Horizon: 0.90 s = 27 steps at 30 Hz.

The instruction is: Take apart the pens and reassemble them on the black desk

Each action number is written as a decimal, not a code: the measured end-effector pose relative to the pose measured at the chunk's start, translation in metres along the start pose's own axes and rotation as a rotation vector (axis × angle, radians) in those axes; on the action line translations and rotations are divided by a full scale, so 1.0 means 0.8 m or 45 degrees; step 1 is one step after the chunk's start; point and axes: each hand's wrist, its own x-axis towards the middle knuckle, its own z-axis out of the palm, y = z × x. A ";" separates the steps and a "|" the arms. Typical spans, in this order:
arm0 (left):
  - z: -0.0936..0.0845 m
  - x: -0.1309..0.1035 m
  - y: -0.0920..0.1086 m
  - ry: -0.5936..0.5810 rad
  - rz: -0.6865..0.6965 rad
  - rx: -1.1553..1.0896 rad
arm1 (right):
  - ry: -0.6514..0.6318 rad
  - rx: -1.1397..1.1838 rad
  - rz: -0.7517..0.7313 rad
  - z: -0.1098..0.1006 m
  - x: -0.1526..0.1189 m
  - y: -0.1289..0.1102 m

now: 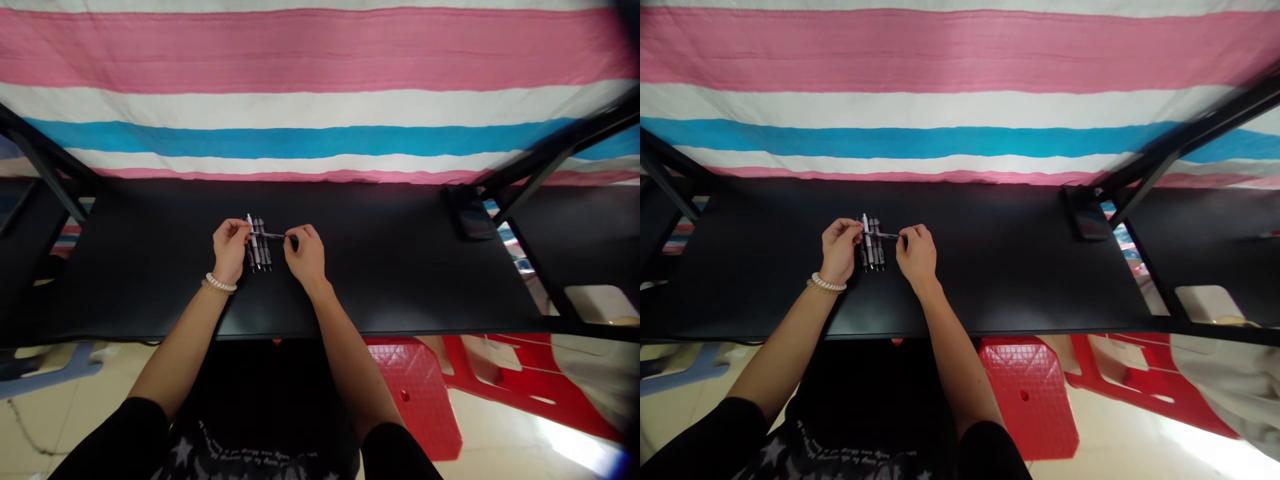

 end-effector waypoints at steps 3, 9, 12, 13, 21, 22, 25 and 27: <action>0.000 0.000 0.001 0.000 -0.008 0.001 | -0.010 -0.003 -0.009 0.000 0.000 -0.001; 0.001 -0.001 0.001 0.007 0.000 -0.011 | -0.025 -0.013 -0.008 0.000 0.001 -0.001; 0.001 -0.002 0.002 -0.004 0.003 0.011 | -0.034 -0.002 -0.013 -0.001 0.000 -0.001; 0.000 -0.002 0.002 -0.009 0.002 0.019 | -0.039 0.001 -0.013 -0.001 0.000 -0.001; 0.000 -0.001 0.000 -0.040 0.037 0.060 | -0.064 0.009 0.003 -0.002 0.000 -0.004; 0.000 -0.001 0.000 -0.038 0.038 0.071 | -0.063 0.005 0.000 -0.002 0.000 -0.005; 0.001 -0.002 0.002 -0.036 0.036 0.088 | -0.063 -0.017 -0.009 -0.001 -0.001 -0.005; 0.001 -0.002 0.003 -0.036 0.029 0.083 | -0.057 -0.026 -0.013 -0.001 -0.001 -0.005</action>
